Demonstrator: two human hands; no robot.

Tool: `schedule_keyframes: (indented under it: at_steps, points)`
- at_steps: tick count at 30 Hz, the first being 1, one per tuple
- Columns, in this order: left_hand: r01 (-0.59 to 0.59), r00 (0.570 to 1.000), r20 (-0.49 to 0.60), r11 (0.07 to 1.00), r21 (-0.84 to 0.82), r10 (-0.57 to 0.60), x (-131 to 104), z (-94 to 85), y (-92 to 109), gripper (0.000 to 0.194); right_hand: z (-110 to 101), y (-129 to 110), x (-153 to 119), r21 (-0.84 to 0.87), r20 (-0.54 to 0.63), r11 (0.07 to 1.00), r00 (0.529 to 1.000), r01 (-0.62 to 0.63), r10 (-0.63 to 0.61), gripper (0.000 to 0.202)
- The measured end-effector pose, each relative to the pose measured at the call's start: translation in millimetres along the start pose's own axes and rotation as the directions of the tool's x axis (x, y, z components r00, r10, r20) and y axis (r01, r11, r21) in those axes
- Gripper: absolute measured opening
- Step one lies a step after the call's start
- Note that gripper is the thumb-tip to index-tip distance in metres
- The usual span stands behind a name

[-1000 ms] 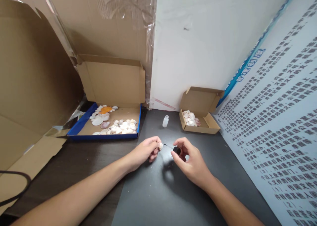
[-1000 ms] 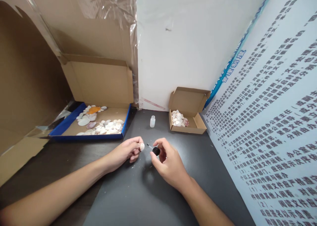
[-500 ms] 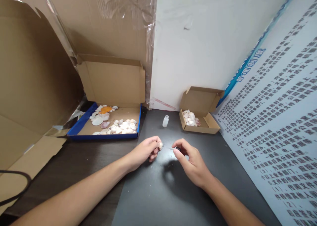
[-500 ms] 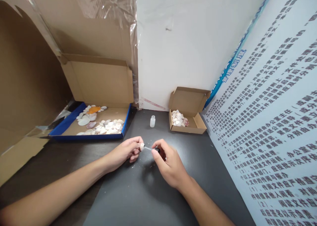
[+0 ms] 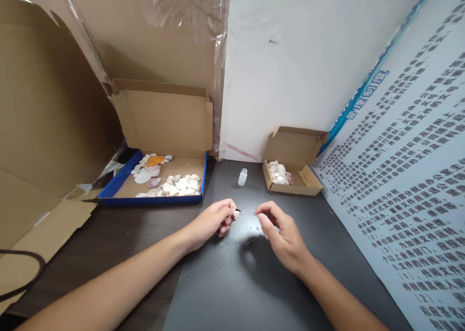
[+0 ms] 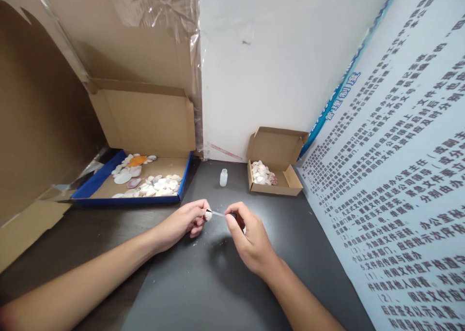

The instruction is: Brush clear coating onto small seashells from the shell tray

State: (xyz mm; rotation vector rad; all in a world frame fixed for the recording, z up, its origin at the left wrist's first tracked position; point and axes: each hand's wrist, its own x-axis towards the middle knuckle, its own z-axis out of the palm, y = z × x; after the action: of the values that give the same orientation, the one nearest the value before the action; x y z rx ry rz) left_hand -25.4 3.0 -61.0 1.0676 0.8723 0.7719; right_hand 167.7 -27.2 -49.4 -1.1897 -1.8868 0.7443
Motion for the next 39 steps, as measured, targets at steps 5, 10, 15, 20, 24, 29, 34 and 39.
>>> schedule_keyframes:
  at_steps: [5,10,15,20,24,29,34,39]
  points:
    - [0.007,1.0,-0.005,1.0,-0.002,-0.007,-0.9,1.5,2.2,0.009,0.4,0.5,0.0,-0.028,0.002,1.0,1.0,0.013,-0.013,0.01]
    - [0.022,1.0,-0.011,1.0,-0.018,-0.022,-0.5,1.1,2.4,0.011,-0.1,0.8,-0.6,0.016,0.043,0.999,0.999,0.031,-0.032,0.016]
    - [-0.007,1.0,0.003,1.0,-0.018,0.007,0.0,0.3,0.8,0.009,-0.3,0.4,-0.5,-0.029,-0.007,0.999,1.0,0.027,-0.027,0.008]
    - [-0.039,0.999,-0.005,0.999,0.003,0.039,-0.3,0.0,-0.4,0.014,-0.2,-0.7,-0.2,0.032,-0.008,0.999,1.0,0.027,-0.027,0.01]
    - [-0.057,0.998,-0.005,0.998,0.001,0.057,1.2,-1.8,-1.9,0.02,0.8,0.1,-0.4,0.025,-0.008,1.0,1.0,-0.008,0.009,0.009]
    - [-0.098,0.995,0.022,0.995,-0.024,0.099,1.5,-2.9,-2.8,0.024,0.6,0.2,-1.6,0.052,-0.015,0.999,1.0,0.016,-0.015,0.009]
    - [-0.097,0.995,0.021,0.995,-0.021,0.097,0.3,-1.9,-1.1,0.026,1.4,0.4,-0.7,0.013,-0.02,1.0,1.0,0.001,-0.001,0.009]
    - [-0.088,0.996,0.024,0.996,-0.028,0.088,-0.8,-1.8,0.3,0.026,0.9,1.4,-2.1,0.052,-0.025,0.998,0.999,0.026,-0.024,0.009]
